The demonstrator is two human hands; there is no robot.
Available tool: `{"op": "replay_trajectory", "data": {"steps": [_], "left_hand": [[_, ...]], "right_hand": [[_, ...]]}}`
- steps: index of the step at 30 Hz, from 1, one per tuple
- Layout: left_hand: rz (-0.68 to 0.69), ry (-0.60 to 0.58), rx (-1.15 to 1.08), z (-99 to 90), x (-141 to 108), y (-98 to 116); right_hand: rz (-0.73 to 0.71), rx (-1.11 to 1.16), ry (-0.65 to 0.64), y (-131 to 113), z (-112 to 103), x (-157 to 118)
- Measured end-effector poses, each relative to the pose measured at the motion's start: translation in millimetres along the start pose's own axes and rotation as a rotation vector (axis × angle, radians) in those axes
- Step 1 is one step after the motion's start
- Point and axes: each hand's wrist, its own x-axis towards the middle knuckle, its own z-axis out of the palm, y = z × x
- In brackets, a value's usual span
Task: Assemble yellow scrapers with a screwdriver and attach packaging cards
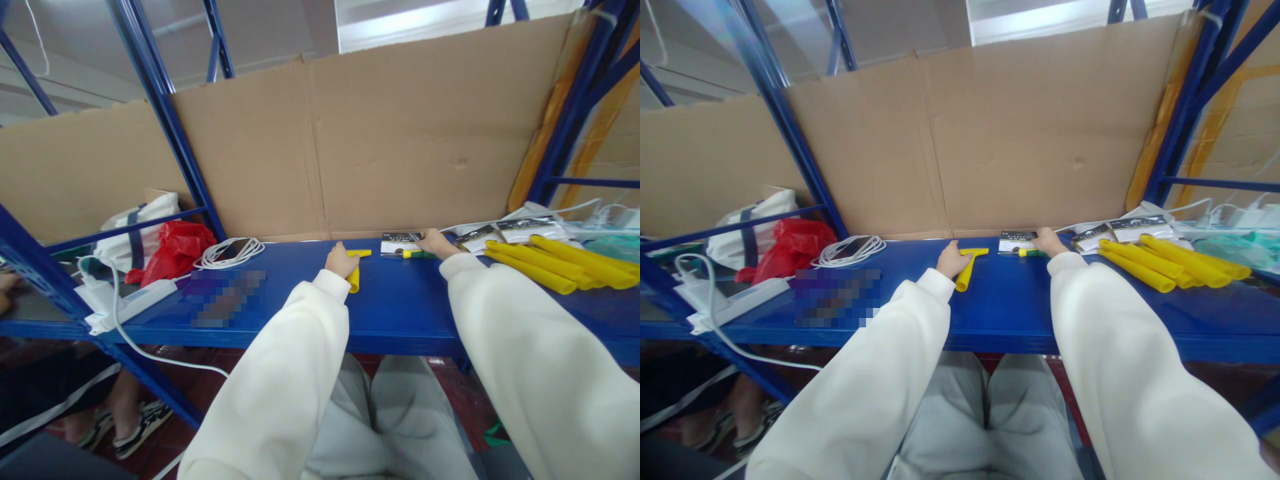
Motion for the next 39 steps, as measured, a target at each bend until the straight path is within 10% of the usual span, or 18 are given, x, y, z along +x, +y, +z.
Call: {"op": "replay_trajectory", "data": {"steps": [9, 16, 25, 39], "left_hand": [[-0.015, -0.126, -0.050, 6.0, 5, -6], [-0.119, 0.011, -0.485, 18.5, 17, -16], [-0.291, 0.087, -0.958, 15.9, 31, -14], [-0.522, 0.270, -1.117, -13.7, 18, -3]], "right_hand": [[-0.034, 0.405, 0.267, -11, 0, -2], [-0.028, 0.728, 0.295, -24, 4, -9], [-0.177, 1.019, 0.004, -42, 8, -34], [-0.119, 1.110, -0.261, -48, -1, -54]]}}
